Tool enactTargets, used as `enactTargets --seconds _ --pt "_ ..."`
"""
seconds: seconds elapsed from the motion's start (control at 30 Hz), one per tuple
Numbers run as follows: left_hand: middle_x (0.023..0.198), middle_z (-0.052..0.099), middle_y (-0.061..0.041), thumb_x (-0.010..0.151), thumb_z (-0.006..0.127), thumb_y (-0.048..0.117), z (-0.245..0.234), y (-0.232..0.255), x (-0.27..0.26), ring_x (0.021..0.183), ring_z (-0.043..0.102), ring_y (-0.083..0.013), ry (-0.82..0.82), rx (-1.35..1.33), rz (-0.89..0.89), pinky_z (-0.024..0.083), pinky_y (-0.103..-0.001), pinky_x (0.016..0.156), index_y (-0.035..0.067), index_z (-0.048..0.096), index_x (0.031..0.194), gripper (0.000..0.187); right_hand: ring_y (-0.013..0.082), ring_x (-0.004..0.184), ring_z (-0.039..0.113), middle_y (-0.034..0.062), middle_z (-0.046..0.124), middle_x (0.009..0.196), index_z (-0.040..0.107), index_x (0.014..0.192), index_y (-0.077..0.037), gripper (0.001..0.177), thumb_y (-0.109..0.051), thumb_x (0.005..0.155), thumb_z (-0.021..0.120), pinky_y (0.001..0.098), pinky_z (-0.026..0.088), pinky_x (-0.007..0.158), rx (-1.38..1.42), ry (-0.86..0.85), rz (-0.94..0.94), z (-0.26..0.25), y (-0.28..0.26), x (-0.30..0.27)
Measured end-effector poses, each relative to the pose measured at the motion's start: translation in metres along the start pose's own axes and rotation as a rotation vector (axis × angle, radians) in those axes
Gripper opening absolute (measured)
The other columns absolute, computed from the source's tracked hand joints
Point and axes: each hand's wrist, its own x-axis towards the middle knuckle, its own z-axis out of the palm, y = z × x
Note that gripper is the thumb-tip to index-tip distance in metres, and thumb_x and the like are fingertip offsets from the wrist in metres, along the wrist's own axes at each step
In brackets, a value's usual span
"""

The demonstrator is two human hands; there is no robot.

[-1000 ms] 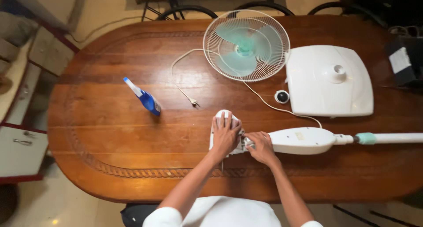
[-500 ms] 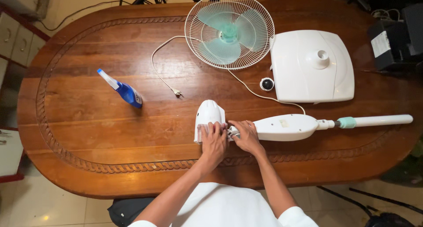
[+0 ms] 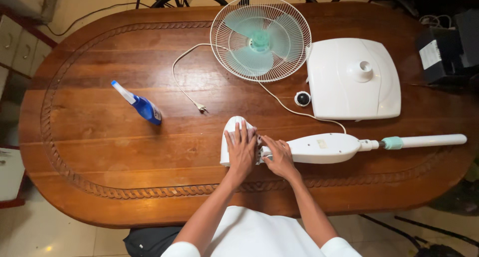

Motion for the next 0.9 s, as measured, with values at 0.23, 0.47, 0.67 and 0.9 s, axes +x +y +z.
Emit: enactTargets --seconds 0.23,0.47,0.67,0.9 --pt "0.164 0.029 -0.026 0.085 0.069 0.036 -0.018 -0.008 -0.02 0.153 0.026 -0.0448 -0.166 -0.121 0.029 0.015 -0.075 0.117 0.018 0.061 0.138 0.056 0.028 0.138 0.048 0.0101 0.05 0.153 0.046 0.15 -0.014 0.079 -0.017 0.079 0.079 0.0471 0.026 0.119 -0.01 -0.023 0.004 0.004 0.003 0.002" --pt "0.161 0.022 -0.03 0.088 0.071 0.04 0.003 -0.043 0.048 0.148 0.022 -0.0513 -0.248 -0.309 -0.352 0.02 -0.078 0.11 0.028 0.058 0.141 0.056 0.0269 0.138 0.048 0.0094 0.05 0.154 0.045 0.15 -0.014 0.079 -0.02 0.079 0.08 0.0468 0.025 0.12 -0.008 -0.044 0.016 0.004 0.007 0.001" --pt "0.164 0.028 -0.028 0.088 0.071 0.035 0.0 -0.026 0.012 0.151 0.023 -0.051 -0.075 -0.184 -0.173 0.021 -0.078 0.111 0.025 0.061 0.141 0.055 0.0287 0.14 0.046 0.0106 0.05 0.154 0.045 0.151 -0.014 0.078 -0.02 0.081 0.079 0.0477 0.025 0.12 0.015 -0.03 0.004 0.004 0.011 0.001" --pt "0.165 0.033 -0.021 0.085 0.073 0.041 -0.019 -0.042 -0.002 0.154 0.027 -0.0436 -0.234 -0.217 0.228 0.022 -0.074 0.119 0.026 0.063 0.132 0.05 0.0296 0.139 0.046 0.0107 0.051 0.153 0.045 0.151 -0.015 0.079 -0.019 0.081 0.08 0.0474 0.024 0.12 -0.008 -0.047 0.017 0.008 0.011 0.003"
